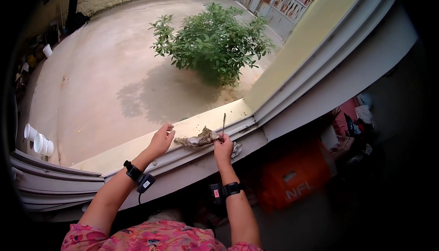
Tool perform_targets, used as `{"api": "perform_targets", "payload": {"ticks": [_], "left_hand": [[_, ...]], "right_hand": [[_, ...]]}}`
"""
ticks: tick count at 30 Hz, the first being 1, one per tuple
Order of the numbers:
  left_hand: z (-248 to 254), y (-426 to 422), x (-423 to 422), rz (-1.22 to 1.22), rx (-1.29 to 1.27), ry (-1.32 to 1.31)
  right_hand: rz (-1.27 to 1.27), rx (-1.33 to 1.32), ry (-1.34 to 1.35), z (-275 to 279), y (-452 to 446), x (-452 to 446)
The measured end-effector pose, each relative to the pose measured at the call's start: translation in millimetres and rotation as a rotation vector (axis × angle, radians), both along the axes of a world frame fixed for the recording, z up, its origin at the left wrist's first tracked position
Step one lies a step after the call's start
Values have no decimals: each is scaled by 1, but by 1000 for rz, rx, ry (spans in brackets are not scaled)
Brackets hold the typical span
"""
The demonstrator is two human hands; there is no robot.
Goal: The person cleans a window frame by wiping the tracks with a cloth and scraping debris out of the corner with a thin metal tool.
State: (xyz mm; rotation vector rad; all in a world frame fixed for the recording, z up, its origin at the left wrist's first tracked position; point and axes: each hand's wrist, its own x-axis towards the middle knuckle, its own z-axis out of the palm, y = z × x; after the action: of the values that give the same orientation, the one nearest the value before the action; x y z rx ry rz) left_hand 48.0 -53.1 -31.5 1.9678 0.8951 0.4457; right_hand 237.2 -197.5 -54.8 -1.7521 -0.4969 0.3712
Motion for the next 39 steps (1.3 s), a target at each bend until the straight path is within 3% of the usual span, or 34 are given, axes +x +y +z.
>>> {"api": "perform_targets", "payload": {"ticks": [3,6,10,12,13,16,17,22,24,31,33,37,39], "left_hand": [[-4,-19,-34,-20,475,34],[-6,-29,-68,-148,627,65],[-7,-33,-87,-267,627,86],[-7,-33,-90,-278,642,70],[-8,-33,-90,-273,642,65],[-10,-31,-91,-280,564,51],[-10,-31,-90,-261,561,40],[-12,-32,-89,-237,560,4],[-12,-31,-88,-252,541,18],[-12,-33,-86,-269,577,48],[-10,-36,-87,-228,524,70],[-6,-37,-86,-227,491,89],[-7,-37,-86,-225,507,92]], "right_hand": [[-43,-137,-135,12,-7,34],[-30,-178,-195,12,-15,68],[-69,-210,-193,12,-28,104],[-228,-294,-403,22,-32,106],[-257,-472,-370,38,-34,102],[-330,-569,-580,37,-39,89],[-322,-557,-489,39,-42,80],[-196,-609,-526,16,-87,44],[-166,-581,-229,11,-102,35],[-216,-641,-293,33,-104,28],[-62,-731,-1,54,-92,32],[15,-671,106,40,-79,53],[79,-496,265,31,-70,56]]}}
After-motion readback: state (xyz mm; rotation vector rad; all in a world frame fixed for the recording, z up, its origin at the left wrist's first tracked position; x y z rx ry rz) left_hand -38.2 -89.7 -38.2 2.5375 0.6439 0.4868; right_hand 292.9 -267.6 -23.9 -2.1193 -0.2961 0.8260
